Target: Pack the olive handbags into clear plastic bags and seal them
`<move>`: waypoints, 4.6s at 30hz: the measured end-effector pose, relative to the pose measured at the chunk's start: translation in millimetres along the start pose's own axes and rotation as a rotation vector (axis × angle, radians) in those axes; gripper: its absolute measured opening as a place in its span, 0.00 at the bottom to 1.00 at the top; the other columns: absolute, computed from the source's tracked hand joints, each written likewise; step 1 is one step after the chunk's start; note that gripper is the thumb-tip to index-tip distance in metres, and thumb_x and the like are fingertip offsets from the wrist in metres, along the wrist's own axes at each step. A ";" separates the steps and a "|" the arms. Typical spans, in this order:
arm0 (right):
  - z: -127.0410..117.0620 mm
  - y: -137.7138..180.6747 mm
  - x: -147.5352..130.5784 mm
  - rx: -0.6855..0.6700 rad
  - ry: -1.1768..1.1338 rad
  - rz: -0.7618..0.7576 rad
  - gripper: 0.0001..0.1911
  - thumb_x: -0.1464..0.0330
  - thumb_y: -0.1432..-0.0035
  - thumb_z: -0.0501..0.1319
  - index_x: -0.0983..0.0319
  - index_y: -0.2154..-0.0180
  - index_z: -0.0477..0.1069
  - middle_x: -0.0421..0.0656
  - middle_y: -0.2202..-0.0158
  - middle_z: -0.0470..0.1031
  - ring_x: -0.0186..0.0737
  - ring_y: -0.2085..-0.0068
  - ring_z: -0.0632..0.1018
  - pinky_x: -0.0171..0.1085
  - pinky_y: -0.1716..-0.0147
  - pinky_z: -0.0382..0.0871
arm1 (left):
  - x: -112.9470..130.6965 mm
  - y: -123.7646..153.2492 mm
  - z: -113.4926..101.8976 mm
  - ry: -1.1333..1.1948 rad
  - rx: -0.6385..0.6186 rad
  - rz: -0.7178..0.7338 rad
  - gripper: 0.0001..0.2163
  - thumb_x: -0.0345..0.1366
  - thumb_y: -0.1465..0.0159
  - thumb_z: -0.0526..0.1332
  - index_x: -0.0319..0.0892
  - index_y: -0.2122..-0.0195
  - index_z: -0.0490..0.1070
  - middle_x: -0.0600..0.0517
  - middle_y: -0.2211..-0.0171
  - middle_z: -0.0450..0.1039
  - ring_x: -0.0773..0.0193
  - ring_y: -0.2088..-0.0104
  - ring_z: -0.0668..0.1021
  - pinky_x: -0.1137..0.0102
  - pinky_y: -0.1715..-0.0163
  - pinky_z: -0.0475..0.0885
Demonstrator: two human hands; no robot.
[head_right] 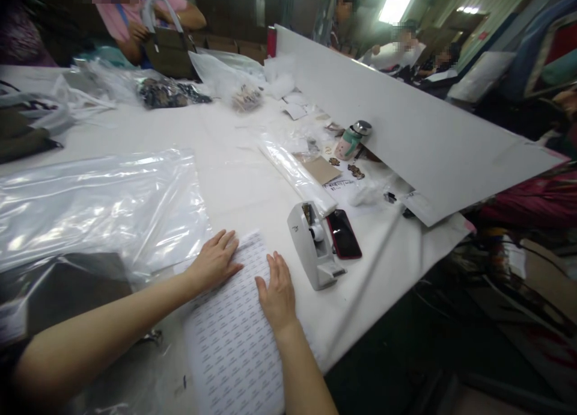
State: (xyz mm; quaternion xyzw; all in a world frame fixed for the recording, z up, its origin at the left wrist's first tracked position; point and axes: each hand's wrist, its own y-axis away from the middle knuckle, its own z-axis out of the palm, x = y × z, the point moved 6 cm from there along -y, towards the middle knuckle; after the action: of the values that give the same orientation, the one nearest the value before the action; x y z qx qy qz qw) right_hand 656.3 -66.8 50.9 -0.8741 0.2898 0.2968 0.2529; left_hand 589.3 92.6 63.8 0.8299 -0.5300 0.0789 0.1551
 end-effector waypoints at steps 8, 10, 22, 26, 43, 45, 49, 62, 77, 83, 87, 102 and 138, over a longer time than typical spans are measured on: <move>-12.5 -3.9 10.6 0.074 -0.251 0.132 0.24 0.70 0.44 0.58 0.62 0.46 0.58 0.51 0.46 0.64 0.47 0.48 0.69 0.48 0.49 0.67 | -3.9 -10.4 -38.1 0.530 -0.304 -0.199 0.34 0.43 0.50 0.64 0.42 0.42 0.58 0.45 0.62 0.76 0.51 0.62 0.78 0.63 0.62 0.71; -17.4 -12.0 8.3 0.067 -0.323 0.148 0.22 0.71 0.46 0.59 0.61 0.49 0.62 0.50 0.49 0.66 0.44 0.53 0.72 0.44 0.55 0.71 | 5.7 -16.1 -42.2 0.694 -0.572 -0.160 0.25 0.43 0.51 0.65 0.40 0.52 0.69 0.46 0.66 0.77 0.52 0.67 0.79 0.66 0.68 0.73; -60.9 -26.9 -52.0 0.136 -0.121 -0.126 0.09 0.71 0.47 0.64 0.56 0.62 0.74 0.45 0.56 0.69 0.46 0.53 0.69 0.48 0.52 0.67 | 10.6 2.2 -48.4 1.141 -0.791 -0.279 0.12 0.38 0.51 0.67 0.39 0.67 0.75 0.48 0.74 0.77 0.54 0.72 0.79 0.66 0.72 0.76; -70.5 -25.9 -77.1 0.145 0.008 -0.252 0.09 0.70 0.44 0.62 0.57 0.59 0.73 0.46 0.61 0.72 0.46 0.58 0.70 0.49 0.57 0.68 | 19.3 12.5 -58.2 1.212 -0.791 -0.201 0.13 0.39 0.49 0.66 0.38 0.64 0.75 0.48 0.73 0.77 0.55 0.71 0.79 0.66 0.70 0.76; -76.7 -13.4 -103.2 -0.037 0.064 -0.449 0.11 0.70 0.39 0.57 0.63 0.55 0.70 0.47 0.59 0.76 0.44 0.58 0.74 0.44 0.57 0.69 | 35.7 36.6 -73.2 1.243 -0.752 -0.173 0.27 0.35 0.48 0.65 0.41 0.46 0.65 0.49 0.61 0.77 0.57 0.60 0.78 0.69 0.59 0.72; -77.0 -13.1 -101.9 -0.022 0.046 -0.445 0.10 0.71 0.39 0.56 0.63 0.55 0.70 0.47 0.60 0.76 0.44 0.59 0.74 0.44 0.58 0.69 | 35.1 37.4 -72.8 1.209 -0.726 -0.191 0.27 0.35 0.48 0.64 0.42 0.46 0.65 0.50 0.62 0.77 0.58 0.63 0.78 0.69 0.62 0.73; -79.2 -13.8 -101.9 -0.035 -0.014 -0.417 0.08 0.72 0.40 0.57 0.63 0.57 0.71 0.47 0.61 0.77 0.43 0.59 0.75 0.43 0.58 0.69 | 35.5 39.8 -73.5 1.208 -0.701 -0.193 0.27 0.36 0.48 0.65 0.43 0.46 0.65 0.52 0.63 0.77 0.61 0.67 0.78 0.71 0.65 0.73; -75.5 -8.2 -110.2 -0.153 0.077 -0.384 0.03 0.71 0.40 0.58 0.63 0.65 0.70 0.45 0.67 0.76 0.43 0.62 0.73 0.41 0.59 0.67 | 41.1 48.5 -70.8 1.230 -0.639 -0.211 0.26 0.34 0.50 0.65 0.40 0.48 0.68 0.51 0.61 0.77 0.57 0.55 0.75 0.67 0.51 0.66; -77.9 4.3 -102.4 0.017 0.061 -0.507 0.02 0.73 0.41 0.58 0.62 0.65 0.70 0.45 0.61 0.76 0.42 0.59 0.74 0.42 0.58 0.67 | 41.3 51.9 -53.4 1.419 -0.706 -0.497 0.23 0.32 0.48 0.63 0.38 0.49 0.68 0.46 0.66 0.78 0.60 0.68 0.78 0.68 0.65 0.72; -75.5 0.0 -100.2 -0.030 0.057 -0.405 0.05 0.71 0.39 0.56 0.63 0.68 0.68 0.47 0.63 0.74 0.42 0.58 0.72 0.42 0.56 0.67 | 45.5 49.8 -58.2 1.395 -0.682 -0.354 0.24 0.35 0.51 0.68 0.39 0.52 0.71 0.49 0.64 0.78 0.58 0.63 0.78 0.68 0.60 0.71; -81.8 5.0 -99.0 0.100 0.125 -0.435 0.05 0.69 0.40 0.59 0.63 0.62 0.70 0.48 0.59 0.73 0.43 0.56 0.71 0.42 0.55 0.66 | 43.4 54.0 -52.7 1.425 -0.733 -0.425 0.21 0.34 0.50 0.67 0.39 0.53 0.71 0.48 0.68 0.78 0.57 0.67 0.79 0.67 0.65 0.73; -86.7 4.0 -76.5 0.172 -0.233 -0.009 0.06 0.64 0.45 0.63 0.59 0.72 0.72 0.41 0.70 0.72 0.41 0.64 0.71 0.41 0.62 0.64 | 16.9 -1.0 -85.6 0.541 -0.376 -0.057 0.33 0.46 0.49 0.64 0.43 0.42 0.60 0.43 0.54 0.73 0.49 0.52 0.73 0.59 0.52 0.65; 110.9 1.5 -365.3 -1.027 -0.650 0.221 0.12 0.61 0.58 0.67 0.64 0.75 0.73 0.33 0.87 0.60 0.25 0.85 0.57 0.30 0.86 0.47 | -189.1 419.4 -137.5 0.094 0.653 -0.372 0.18 0.46 0.38 0.54 0.42 0.53 0.71 0.46 0.51 0.71 0.54 0.49 0.70 0.59 0.45 0.62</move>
State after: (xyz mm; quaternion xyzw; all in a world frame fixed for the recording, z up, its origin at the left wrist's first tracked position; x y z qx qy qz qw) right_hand 374.4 130.5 216.5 -0.7139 0.1070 0.6740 -0.1570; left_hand 134.2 137.7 210.0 0.9132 -0.3098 0.2520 -0.0817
